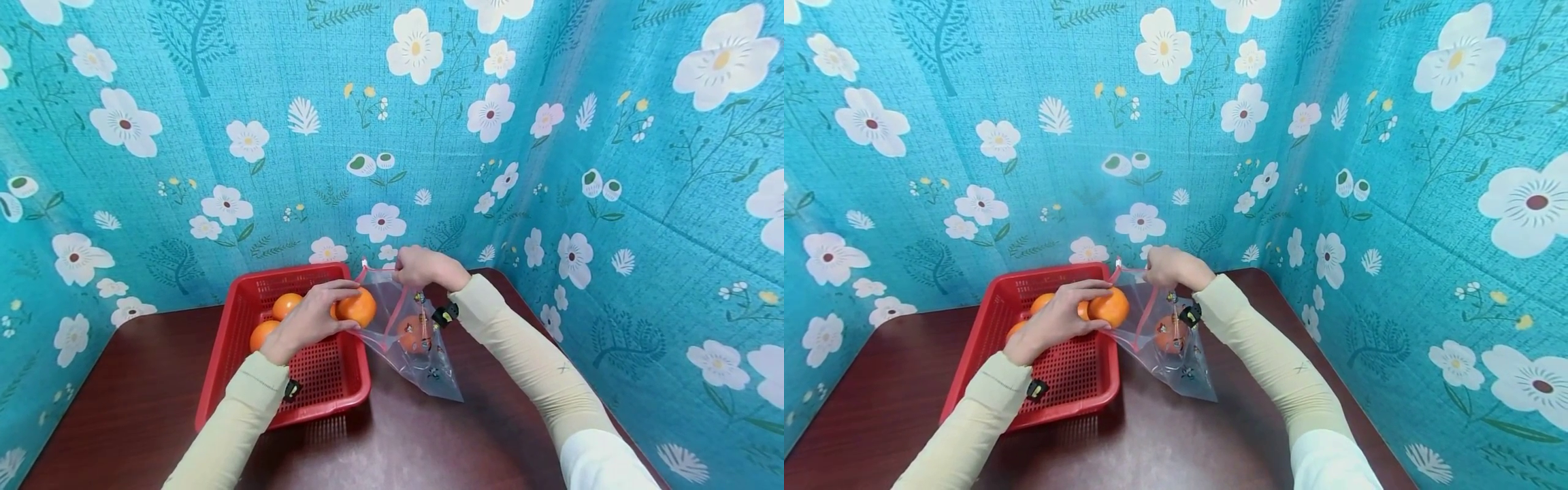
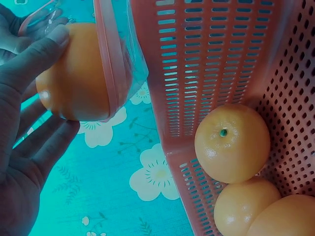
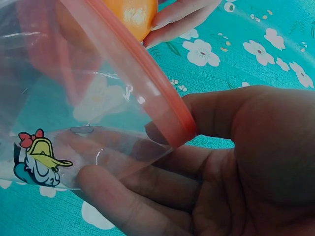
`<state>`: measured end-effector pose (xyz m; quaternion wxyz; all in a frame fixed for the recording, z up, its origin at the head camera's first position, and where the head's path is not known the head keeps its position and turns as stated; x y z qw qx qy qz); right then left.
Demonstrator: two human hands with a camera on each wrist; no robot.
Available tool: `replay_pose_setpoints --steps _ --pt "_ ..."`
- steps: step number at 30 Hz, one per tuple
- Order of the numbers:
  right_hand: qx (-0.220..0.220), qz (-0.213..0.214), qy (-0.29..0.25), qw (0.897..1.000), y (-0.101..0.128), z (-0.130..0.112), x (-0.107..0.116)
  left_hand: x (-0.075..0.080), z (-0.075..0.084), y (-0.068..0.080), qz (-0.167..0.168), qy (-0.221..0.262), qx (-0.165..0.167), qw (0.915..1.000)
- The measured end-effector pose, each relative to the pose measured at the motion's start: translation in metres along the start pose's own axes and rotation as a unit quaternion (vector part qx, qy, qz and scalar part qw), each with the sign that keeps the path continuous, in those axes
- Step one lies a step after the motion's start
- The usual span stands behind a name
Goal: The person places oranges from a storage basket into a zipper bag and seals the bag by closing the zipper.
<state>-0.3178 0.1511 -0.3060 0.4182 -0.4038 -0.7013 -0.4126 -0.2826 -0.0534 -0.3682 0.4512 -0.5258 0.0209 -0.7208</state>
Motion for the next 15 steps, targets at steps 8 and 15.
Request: replay_pose_setpoints --steps 8,15 --pt "0.026 -0.005 -0.009 1.000 0.0009 -0.0004 0.0006 0.0015 0.0009 -0.0016 0.021 -0.012 -0.011 0.9996" --pt "0.022 0.004 0.002 1.000 0.0017 -0.0006 0.0023 0.0045 -0.0005 0.0001 0.022 -0.016 -0.019 0.9994"
Point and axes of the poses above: each hand's wrist, its own y-axis away from the middle knuckle, its own x-axis out of the back of the hand, z = x × y, the point moved 4 cm from there along -y, towards the middle knuckle, and after that the axes turned 4 degrees about z, right-handed, at the moved point
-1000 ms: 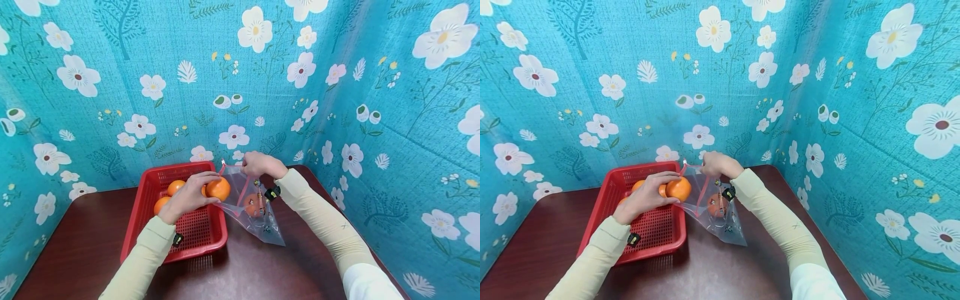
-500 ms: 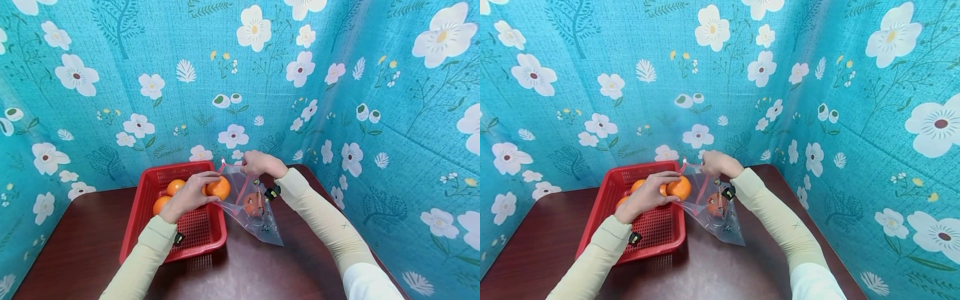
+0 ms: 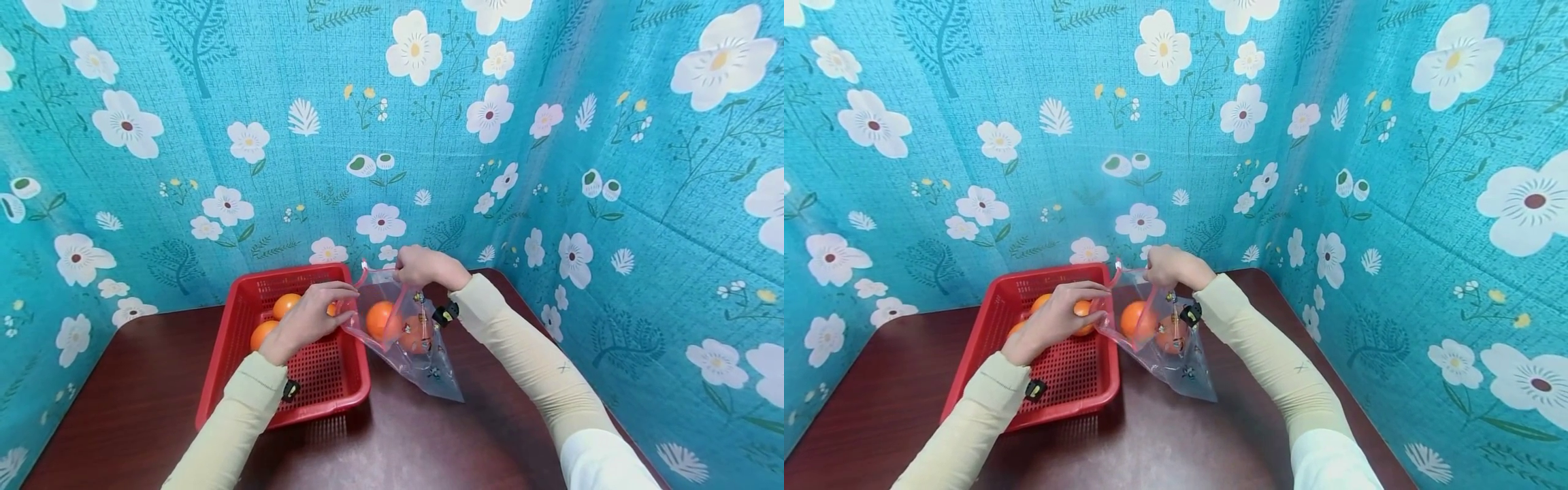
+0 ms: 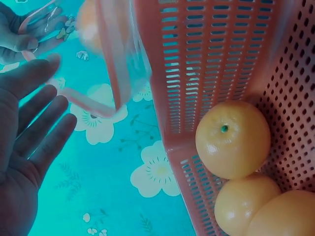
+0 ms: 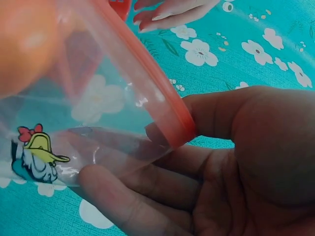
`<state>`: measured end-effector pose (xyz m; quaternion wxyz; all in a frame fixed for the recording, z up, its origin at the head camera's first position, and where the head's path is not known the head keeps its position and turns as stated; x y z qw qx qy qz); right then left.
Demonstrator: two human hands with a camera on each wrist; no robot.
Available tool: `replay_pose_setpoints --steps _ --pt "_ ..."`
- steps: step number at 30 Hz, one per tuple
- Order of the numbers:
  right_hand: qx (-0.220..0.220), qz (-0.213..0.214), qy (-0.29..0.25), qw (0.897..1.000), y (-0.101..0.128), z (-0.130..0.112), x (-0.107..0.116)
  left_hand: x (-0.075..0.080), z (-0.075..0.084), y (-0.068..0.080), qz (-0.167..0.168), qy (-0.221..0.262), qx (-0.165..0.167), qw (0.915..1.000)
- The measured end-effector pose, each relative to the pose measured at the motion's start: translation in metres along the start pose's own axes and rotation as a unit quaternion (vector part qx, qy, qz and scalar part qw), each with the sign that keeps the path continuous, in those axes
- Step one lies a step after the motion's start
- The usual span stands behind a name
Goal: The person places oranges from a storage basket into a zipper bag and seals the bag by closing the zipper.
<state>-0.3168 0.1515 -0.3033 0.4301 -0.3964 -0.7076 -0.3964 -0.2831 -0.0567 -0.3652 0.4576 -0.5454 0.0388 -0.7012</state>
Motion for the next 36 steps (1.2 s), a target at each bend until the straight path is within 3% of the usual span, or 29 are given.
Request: replay_pose_setpoints --steps 7,17,23,27,36 --pt "0.002 0.007 -0.001 1.000 0.002 0.001 0.002 0.017 -0.010 0.011 0.008 0.010 0.034 0.9993" --pt "0.007 0.013 -0.016 1.000 0.007 0.002 0.011 0.032 -0.033 0.031 -0.042 0.013 0.123 0.9915" --pt "0.010 0.026 -0.007 1.000 0.009 0.001 0.015 0.036 -0.050 0.043 -0.094 -0.003 0.185 0.9782" --pt "0.001 0.027 -0.007 1.000 0.009 0.001 0.017 0.038 -0.058 0.050 -0.130 -0.027 0.208 0.9691" --pt "0.015 0.030 -0.023 0.999 0.010 0.003 0.014 0.039 -0.079 0.063 -0.174 -0.055 0.266 0.9465"
Point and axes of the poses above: each hand's wrist, its own y-axis away from the middle knuckle, its own x-axis out of the back of the hand, z = x × y, the point moved 4 cm from there along -y, towards the middle knuckle, and after that the axes turned 4 degrees about z, right-handed, at the moved point
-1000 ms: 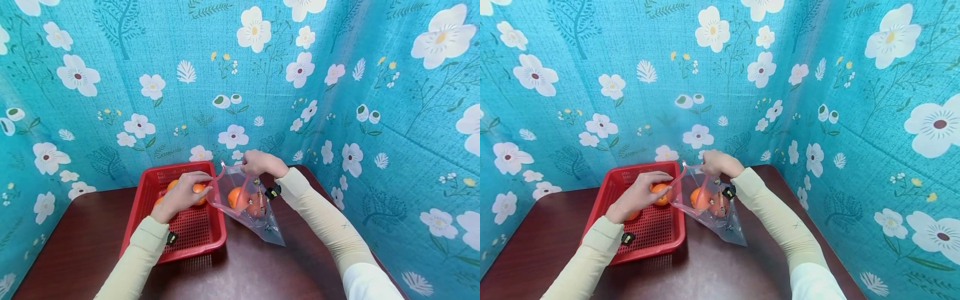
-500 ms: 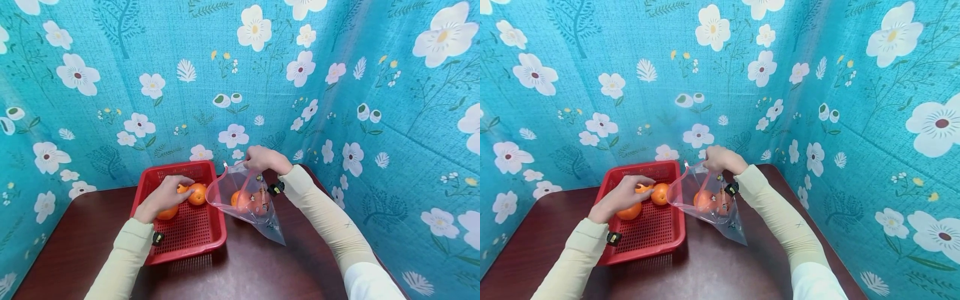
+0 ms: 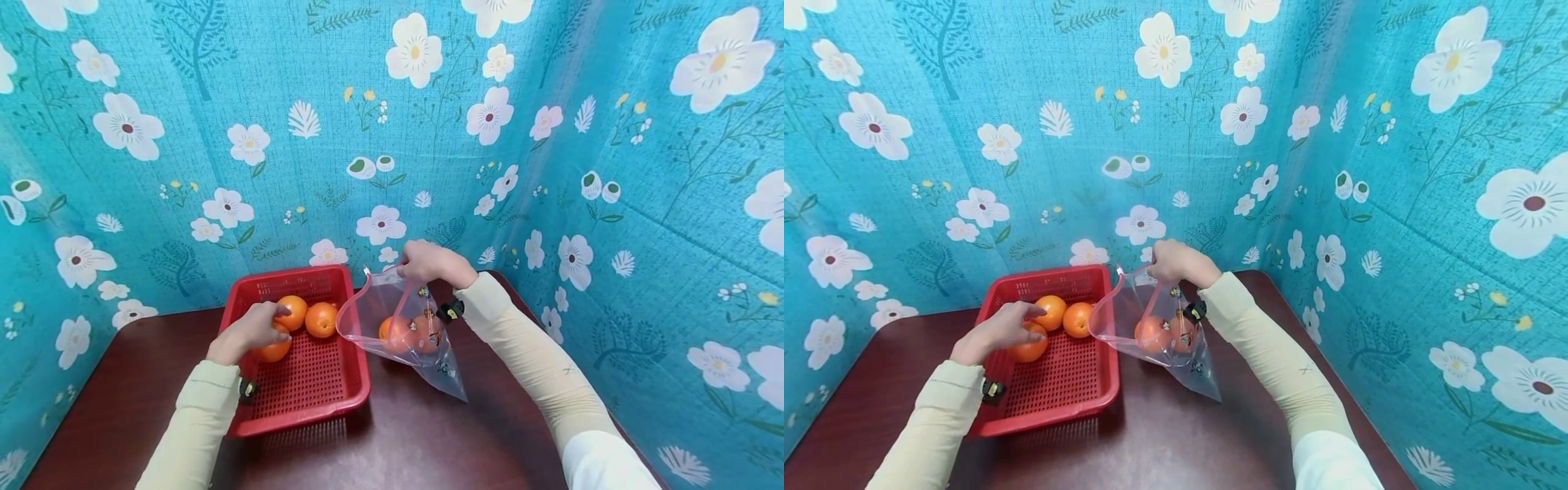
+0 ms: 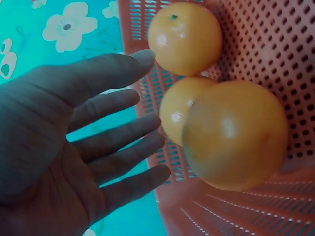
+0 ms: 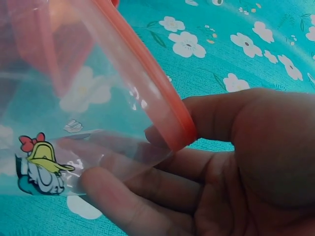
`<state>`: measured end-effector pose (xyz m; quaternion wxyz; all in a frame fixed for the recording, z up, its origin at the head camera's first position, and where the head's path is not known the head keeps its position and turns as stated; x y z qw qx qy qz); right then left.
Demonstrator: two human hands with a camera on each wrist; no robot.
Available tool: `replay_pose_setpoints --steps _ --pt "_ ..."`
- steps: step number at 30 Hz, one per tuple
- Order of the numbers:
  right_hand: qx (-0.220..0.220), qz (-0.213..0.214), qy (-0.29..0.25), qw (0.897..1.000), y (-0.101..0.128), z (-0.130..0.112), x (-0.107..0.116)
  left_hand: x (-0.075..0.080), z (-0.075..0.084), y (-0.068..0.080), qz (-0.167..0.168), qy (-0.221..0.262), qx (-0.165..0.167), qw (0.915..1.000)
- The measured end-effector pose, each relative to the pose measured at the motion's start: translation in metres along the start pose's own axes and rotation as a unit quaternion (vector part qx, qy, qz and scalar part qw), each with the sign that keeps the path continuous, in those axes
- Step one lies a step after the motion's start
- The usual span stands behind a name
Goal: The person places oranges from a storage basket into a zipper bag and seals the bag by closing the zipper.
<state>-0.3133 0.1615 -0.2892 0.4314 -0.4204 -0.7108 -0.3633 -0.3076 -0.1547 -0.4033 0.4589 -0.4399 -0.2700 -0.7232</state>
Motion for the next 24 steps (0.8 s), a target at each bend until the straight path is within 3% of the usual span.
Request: replay_pose_setpoints --steps 8,11,24 --pt "-0.002 0.012 -0.006 1.000 0.000 -0.001 -0.005 -0.005 -0.021 0.003 -0.040 0.001 0.050 0.9979" --pt "-0.009 0.015 -0.008 1.000 -0.001 -0.001 -0.005 -0.006 -0.025 0.004 -0.039 0.004 0.069 0.9968" --pt "-0.007 0.042 -0.007 0.999 -0.002 0.002 -0.008 -0.013 -0.043 0.002 -0.031 0.007 0.085 0.9959"
Point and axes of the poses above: each hand's wrist, its own y-axis away from the middle knuckle, its own x-axis out of the back of the hand, z = x × y, the point moved 4 cm from there along -y, towards the middle knuckle, and after that the axes turned 4 degrees about z, right-handed, at the moved point
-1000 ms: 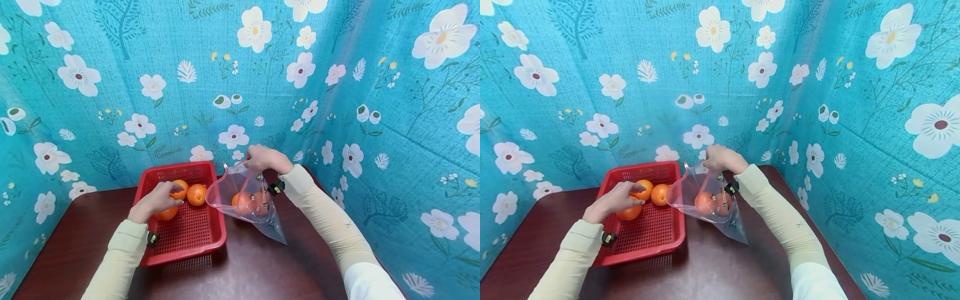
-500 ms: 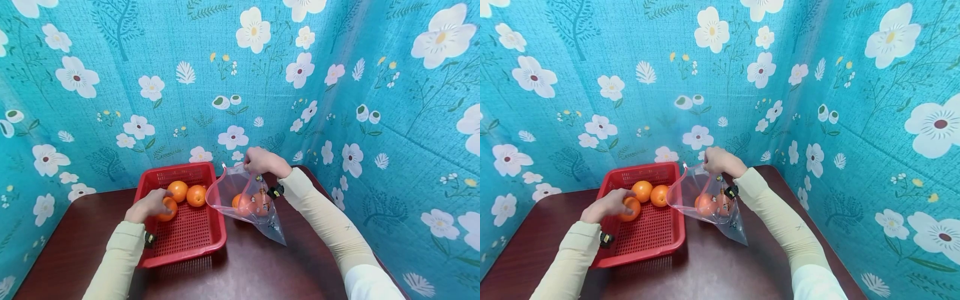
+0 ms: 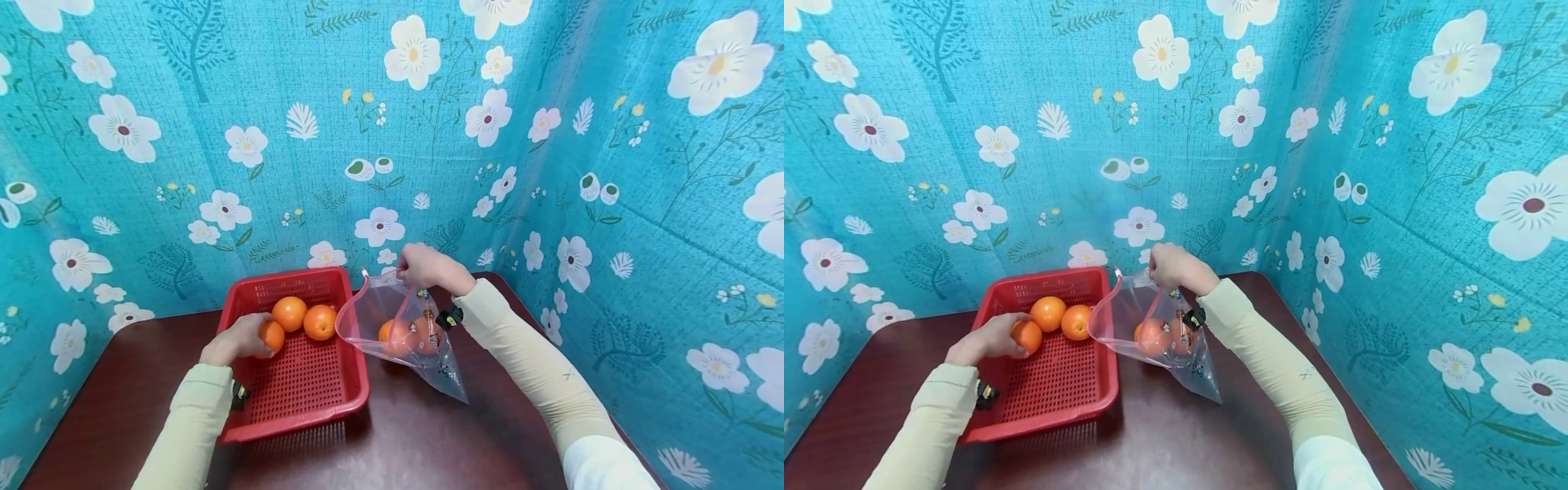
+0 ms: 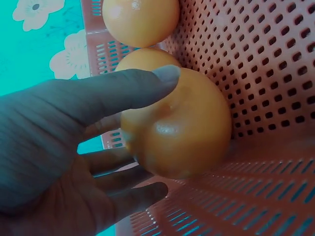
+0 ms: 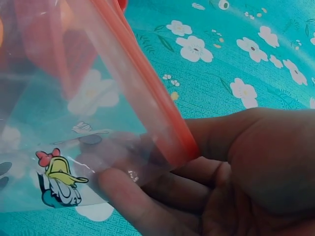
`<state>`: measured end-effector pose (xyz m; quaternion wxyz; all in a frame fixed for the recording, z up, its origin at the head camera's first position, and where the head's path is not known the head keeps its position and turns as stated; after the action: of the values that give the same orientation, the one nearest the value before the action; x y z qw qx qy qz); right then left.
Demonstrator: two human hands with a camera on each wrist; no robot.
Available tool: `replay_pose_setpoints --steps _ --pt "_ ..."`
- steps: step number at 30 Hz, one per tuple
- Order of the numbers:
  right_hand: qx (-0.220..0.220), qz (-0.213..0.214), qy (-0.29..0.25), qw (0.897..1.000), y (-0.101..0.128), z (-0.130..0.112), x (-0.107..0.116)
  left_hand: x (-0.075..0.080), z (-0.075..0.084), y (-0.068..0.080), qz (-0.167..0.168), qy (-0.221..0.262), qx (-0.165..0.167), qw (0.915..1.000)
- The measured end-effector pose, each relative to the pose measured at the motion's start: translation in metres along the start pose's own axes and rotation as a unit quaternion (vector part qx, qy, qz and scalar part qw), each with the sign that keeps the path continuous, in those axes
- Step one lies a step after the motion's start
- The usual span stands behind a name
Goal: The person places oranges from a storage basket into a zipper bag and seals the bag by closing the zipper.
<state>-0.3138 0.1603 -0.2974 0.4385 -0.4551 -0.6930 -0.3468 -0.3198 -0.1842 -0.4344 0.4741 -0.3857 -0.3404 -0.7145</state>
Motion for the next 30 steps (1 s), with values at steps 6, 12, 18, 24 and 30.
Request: replay_pose_setpoints --steps 6,12,18,24,30 --pt "-0.001 0.016 0.001 1.000 0.0019 -0.0002 0.0001 0.0000 -0.0042 0.0003 0.001 0.015 0.007 0.9999" --pt "-0.001 0.018 -0.005 1.000 0.0020 0.0002 -0.0008 0.0019 -0.0094 0.0010 0.000 0.008 0.004 1.0000" --pt "-0.003 0.019 -0.009 1.000 0.0007 0.0015 -0.0021 0.0017 -0.0098 0.0014 0.005 0.005 -0.007 0.9999" --pt "0.002 0.027 -0.011 1.000 0.0008 0.0016 -0.0006 0.0021 -0.0097 0.0028 0.013 0.003 -0.016 0.9998" --pt "-0.008 0.025 -0.005 1.000 0.0026 0.0059 -0.0018 -0.0020 -0.0077 0.0005 0.009 -0.005 -0.036 0.9993"
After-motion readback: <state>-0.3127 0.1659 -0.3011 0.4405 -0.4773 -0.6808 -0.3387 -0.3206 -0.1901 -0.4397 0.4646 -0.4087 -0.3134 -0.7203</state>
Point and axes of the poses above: each hand's wrist, its own y-axis away from the middle knuckle, its own x-axis out of the back of the hand, z = x × y, the point moved 4 cm from there along -y, towards the middle knuckle, and after that the axes turned 4 degrees about z, right-handed, at the moved point
